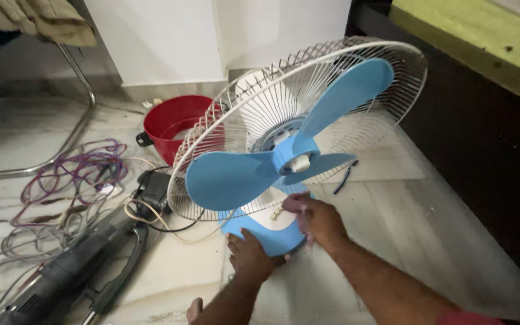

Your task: The person assembles a table fan by attaching the front wire cage, mounting the blue fan blades onto the motor shaft, and securing them with a nut. They then wipe the fan blades and the base with a cloth.

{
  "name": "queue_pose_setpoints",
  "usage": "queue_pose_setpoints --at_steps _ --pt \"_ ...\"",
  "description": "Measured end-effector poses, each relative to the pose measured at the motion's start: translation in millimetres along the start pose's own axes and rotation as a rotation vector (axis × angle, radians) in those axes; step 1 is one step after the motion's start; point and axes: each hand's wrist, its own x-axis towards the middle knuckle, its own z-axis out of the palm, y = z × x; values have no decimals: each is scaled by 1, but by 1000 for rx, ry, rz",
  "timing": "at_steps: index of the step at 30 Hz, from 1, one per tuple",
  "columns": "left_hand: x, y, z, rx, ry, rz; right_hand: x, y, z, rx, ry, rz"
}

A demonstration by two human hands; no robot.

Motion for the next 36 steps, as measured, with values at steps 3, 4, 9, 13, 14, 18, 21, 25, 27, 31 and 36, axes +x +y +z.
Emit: queue_pose_setpoints --at_steps 3,4,9,13,14,18,21,25,27,31,36 --pt "1 -5 11 49 83 78 3 9 36 178 -112 -249" --pt "9 -11 17 -1 121 102 2 9 49 246 -127 -431" --pt "73 -62 23 -55 266 381 -18 10 89 -642 -234 -645" --pt "90 -74 15 -132 189 321 -10 20 72 -937 -233 -807" --pt "88 -72 11 -107 160 307 -6 22 62 -889 -221 -777" --pt "75 -47 -2 -82 145 363 11 23 18 -537 -233 -317" --pt "65 -33 -10 -122 107 274 14 19 -2 -31 -11 0" --pt "65 -28 -7 -103 139 247 20 19 11 335 82 67" --pt "75 -33 3 -66 176 277 18 24 38 269 -107 -132" --pt "113 -58 17 -45 244 379 2 21 105 415 -162 -29" --pt "118 -65 11 19 187 389 6 19 70 -609 -399 -623"
